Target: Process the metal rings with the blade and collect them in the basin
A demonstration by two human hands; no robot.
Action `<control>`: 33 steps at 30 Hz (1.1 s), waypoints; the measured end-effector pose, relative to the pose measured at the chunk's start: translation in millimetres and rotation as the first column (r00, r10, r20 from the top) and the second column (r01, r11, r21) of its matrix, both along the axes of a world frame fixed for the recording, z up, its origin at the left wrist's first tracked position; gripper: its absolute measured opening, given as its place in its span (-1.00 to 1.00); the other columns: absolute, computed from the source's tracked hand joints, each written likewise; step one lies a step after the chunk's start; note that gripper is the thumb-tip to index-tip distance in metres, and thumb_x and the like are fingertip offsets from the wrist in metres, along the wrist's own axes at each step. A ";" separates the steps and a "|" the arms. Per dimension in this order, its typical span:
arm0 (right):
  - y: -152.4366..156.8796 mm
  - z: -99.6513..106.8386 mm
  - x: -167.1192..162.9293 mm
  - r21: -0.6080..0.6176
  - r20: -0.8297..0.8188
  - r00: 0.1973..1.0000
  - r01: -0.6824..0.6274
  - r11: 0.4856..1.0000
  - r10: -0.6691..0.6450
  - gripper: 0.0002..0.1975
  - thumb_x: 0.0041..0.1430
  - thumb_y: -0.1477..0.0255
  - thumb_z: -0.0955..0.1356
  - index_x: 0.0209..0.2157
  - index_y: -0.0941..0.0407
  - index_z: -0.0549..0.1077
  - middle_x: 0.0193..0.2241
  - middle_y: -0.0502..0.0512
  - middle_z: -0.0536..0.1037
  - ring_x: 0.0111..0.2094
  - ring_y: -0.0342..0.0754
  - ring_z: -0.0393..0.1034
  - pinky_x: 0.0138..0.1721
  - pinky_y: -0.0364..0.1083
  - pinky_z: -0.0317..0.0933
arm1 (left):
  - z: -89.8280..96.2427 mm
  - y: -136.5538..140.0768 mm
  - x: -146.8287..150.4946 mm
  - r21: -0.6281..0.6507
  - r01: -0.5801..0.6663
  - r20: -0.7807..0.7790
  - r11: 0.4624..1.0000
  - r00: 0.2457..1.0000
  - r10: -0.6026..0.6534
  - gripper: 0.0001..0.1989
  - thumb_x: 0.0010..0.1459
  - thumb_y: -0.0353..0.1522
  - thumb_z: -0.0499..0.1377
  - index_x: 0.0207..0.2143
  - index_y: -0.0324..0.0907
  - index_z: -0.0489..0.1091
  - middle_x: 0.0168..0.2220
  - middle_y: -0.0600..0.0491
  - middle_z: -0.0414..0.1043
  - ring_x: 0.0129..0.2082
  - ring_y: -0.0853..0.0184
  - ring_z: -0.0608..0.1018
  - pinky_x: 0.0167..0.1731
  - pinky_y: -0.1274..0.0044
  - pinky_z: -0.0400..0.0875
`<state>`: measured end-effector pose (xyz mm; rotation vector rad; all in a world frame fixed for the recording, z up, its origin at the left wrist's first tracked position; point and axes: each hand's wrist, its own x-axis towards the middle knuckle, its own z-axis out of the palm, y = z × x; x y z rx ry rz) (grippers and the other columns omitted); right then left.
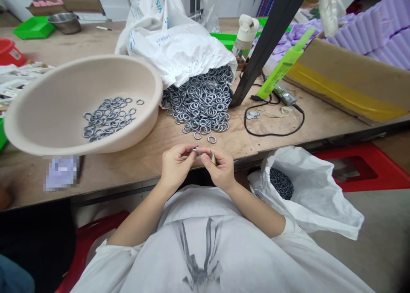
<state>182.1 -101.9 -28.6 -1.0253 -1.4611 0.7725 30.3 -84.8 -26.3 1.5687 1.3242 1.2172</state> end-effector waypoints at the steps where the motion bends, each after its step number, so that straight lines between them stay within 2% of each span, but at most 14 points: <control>1: 0.0 0.0 -0.2 -0.005 0.001 1.000 0.004 1.000 -0.004 -0.82 0.26 0.33 0.35 -0.21 0.05 0.60 -0.26 0.09 0.66 -0.25 -0.02 0.53 -0.17 -0.02 0.39 | 0.7 0.1 0.2 0.016 -0.004 -0.013 1.000 1.000 0.004 -0.82 0.14 -0.30 0.27 -0.25 -0.16 0.62 -0.30 -0.04 0.65 -0.37 0.29 0.62 -0.31 0.51 0.49; 5: -0.1 0.3 -0.5 -0.028 -0.004 1.000 0.002 1.000 -0.002 -0.82 0.26 0.34 0.35 -0.23 0.07 0.60 -0.27 0.10 0.67 -0.27 -0.03 0.53 -0.19 -0.03 0.40 | 2.4 0.8 0.9 0.064 -0.023 -0.056 0.998 0.998 0.027 -0.84 0.13 -0.34 0.26 -0.27 -0.16 0.62 -0.34 -0.02 0.65 -0.44 0.32 0.60 -0.37 0.53 0.45; 13: -0.1 -0.9 -1.1 -0.049 -0.063 0.996 -0.063 0.997 0.060 -0.84 0.26 0.36 0.36 -0.29 0.11 0.58 -0.33 0.07 0.63 -0.32 -0.07 0.50 -0.22 -0.08 0.36 | -0.2 1.5 1.1 0.061 -0.010 -0.058 0.998 0.998 0.014 -0.83 0.08 -0.40 0.25 -0.26 -0.19 0.62 -0.32 -0.01 0.65 -0.40 0.33 0.61 -0.34 0.54 0.47; 19: 0.2 -7.8 -2.4 -0.096 -0.127 0.992 -0.016 0.995 0.003 -0.87 0.23 0.33 0.39 -0.27 0.10 0.52 -0.38 0.02 0.59 -0.42 -0.14 0.40 -0.35 -0.14 0.29 | 2.7 1.6 2.1 0.023 -0.022 -0.031 1.000 0.999 0.023 -0.82 0.10 -0.38 0.24 -0.27 -0.20 0.62 -0.38 0.00 0.64 -0.46 0.36 0.58 -0.40 0.56 0.42; 28: 3.4 -10.9 -4.6 -0.174 -0.182 0.983 0.001 0.985 -0.034 -0.81 0.17 0.26 0.43 -0.27 0.08 0.45 -0.35 0.01 0.53 -0.36 -0.12 0.40 -0.29 -0.13 0.32 | 0.2 1.1 3.4 -0.009 -0.021 0.032 1.000 0.999 0.021 -0.81 0.11 -0.32 0.27 -0.26 -0.21 0.62 -0.36 -0.02 0.64 -0.45 0.36 0.58 -0.40 0.57 0.41; 33: 3.7 -14.9 -2.4 -0.199 -0.202 0.979 -0.002 0.980 -0.039 -0.80 0.19 0.25 0.43 -0.24 0.08 0.47 -0.34 0.01 0.55 -0.35 -0.11 0.42 -0.26 -0.11 0.31 | 1.1 -1.0 6.0 -0.048 0.003 0.120 0.999 0.993 0.003 -0.80 0.10 -0.28 0.30 -0.27 -0.21 0.61 -0.34 -0.02 0.64 -0.43 0.35 0.60 -0.40 0.58 0.44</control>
